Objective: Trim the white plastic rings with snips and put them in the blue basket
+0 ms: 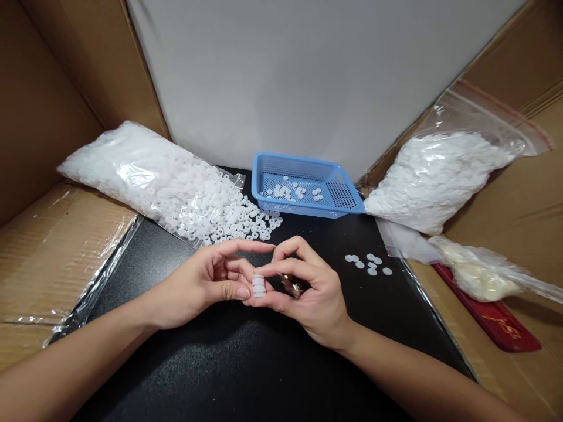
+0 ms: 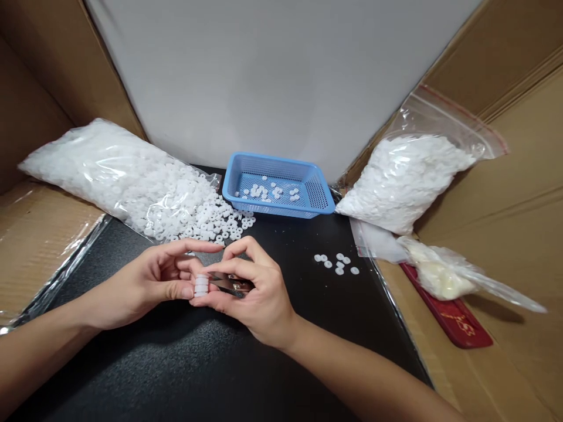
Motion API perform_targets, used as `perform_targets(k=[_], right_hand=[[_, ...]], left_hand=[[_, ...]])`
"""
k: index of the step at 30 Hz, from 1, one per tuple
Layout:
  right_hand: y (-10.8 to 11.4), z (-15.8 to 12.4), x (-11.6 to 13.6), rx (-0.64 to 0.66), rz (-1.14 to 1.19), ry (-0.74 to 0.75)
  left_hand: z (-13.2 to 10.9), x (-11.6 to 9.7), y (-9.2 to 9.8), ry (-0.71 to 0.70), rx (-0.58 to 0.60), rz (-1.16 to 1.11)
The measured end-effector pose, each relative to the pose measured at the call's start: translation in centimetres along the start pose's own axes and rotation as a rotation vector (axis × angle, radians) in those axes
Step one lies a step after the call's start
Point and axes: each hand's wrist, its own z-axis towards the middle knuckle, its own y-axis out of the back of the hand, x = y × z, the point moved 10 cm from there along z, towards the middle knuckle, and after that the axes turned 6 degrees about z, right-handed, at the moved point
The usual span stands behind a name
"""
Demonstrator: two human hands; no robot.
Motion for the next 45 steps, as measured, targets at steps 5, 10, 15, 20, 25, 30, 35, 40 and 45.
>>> perform_targets(k=[5, 10, 15, 20, 25, 30, 35, 40, 45], right_hand=[[0.4, 0.0, -0.3, -0.038, 0.030, -0.025], [0.3, 0.0, -0.2, -0.033, 0.048, -0.008], [0.2, -0.1, 0.5, -0.013, 0.006, 0.062], [0.0, -0.3, 1.1, 0.016, -0.061, 0.141], [0.0, -0.2, 0.7, 0.014, 0.001, 0.097], [0.1, -0.3, 0.2, -0.001, 0.065, 0.046], [0.1, -0.3, -0.9, -0.017, 0.165, -0.050], [-0.2, -0.2, -1.7, -0.022, 0.265, -0.142], [-0.4, -0.3, -2.6, -0.011, 0.310, -0.225]], left_hand=[[-0.4, -0.3, -0.3, -0.019, 0.030, 0.062], [-0.5, -0.5, -0.5, -0.047, -0.010, 0.108], [-0.5, -0.8, -0.9, -0.087, 0.019, 0.090], [-0.6, -1.2, -0.9, -0.117, -0.006, 0.163], [-0.4, -1.6, -1.1, -0.147, 0.009, 0.143], [-0.5, -1.8, -1.1, -0.163, 0.019, 0.126], [-0.7, -1.6, -0.8, -0.133, 0.011, 0.125], [-0.6, -1.1, -0.7, -0.101, 0.002, 0.071], [-0.5, -0.8, -0.4, -0.093, -0.004, 0.039]])
